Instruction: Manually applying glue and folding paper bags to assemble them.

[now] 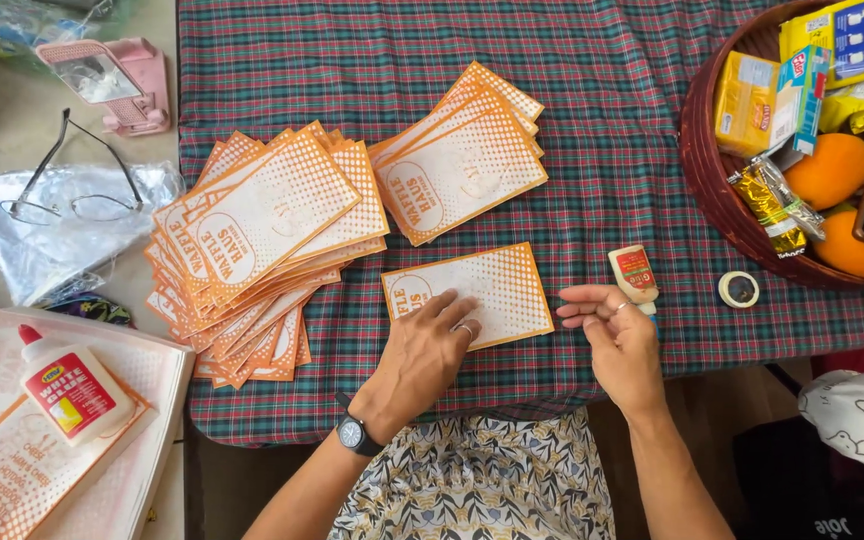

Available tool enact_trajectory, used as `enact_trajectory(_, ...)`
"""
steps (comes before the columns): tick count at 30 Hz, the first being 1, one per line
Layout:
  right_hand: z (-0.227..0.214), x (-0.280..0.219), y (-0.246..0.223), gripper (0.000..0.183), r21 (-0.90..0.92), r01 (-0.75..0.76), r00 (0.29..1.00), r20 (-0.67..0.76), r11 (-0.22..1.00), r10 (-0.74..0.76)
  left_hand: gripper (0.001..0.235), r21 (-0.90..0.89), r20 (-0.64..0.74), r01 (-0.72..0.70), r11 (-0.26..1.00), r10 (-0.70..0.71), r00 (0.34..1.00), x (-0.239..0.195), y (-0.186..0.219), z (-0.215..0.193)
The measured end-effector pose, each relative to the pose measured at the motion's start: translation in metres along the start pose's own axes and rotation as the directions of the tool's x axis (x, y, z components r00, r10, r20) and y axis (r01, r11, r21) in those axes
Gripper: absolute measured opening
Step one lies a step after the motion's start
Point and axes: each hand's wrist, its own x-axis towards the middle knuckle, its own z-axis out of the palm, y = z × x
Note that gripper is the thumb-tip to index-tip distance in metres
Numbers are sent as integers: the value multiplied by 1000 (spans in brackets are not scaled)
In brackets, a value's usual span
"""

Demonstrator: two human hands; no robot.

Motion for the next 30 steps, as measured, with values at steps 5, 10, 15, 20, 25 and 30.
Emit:
enact_trajectory(5,8,0,2,33,-88,197,976,-75,977,-203,15,14,56,59,998,-60,997,13,22,-30)
enact_trajectory(10,8,0,3,33,-81,201,974,-87,976,-208,13,47,90,48,998,-52,995,12,25,-25)
enact_trajectory(15,5,-1,5,33,-37,196,977,-76,980,-199,12,15,94,75,997,-76,993,15,25,-33)
enact_trajectory(20,11,4,-2,42,-189,389,918,-7,902,-397,16,-6,9,114,994,-113,994,21,23,-47)
enact_trajectory(25,19,7,-21,55,-313,549,835,257,775,-487,13,228,-265,82,970,-19,964,20,37,-38)
enact_trajectory(30,12,20,-8,61,-207,533,819,370,820,-439,22,-47,-352,-29,998,11,936,17,82,10)
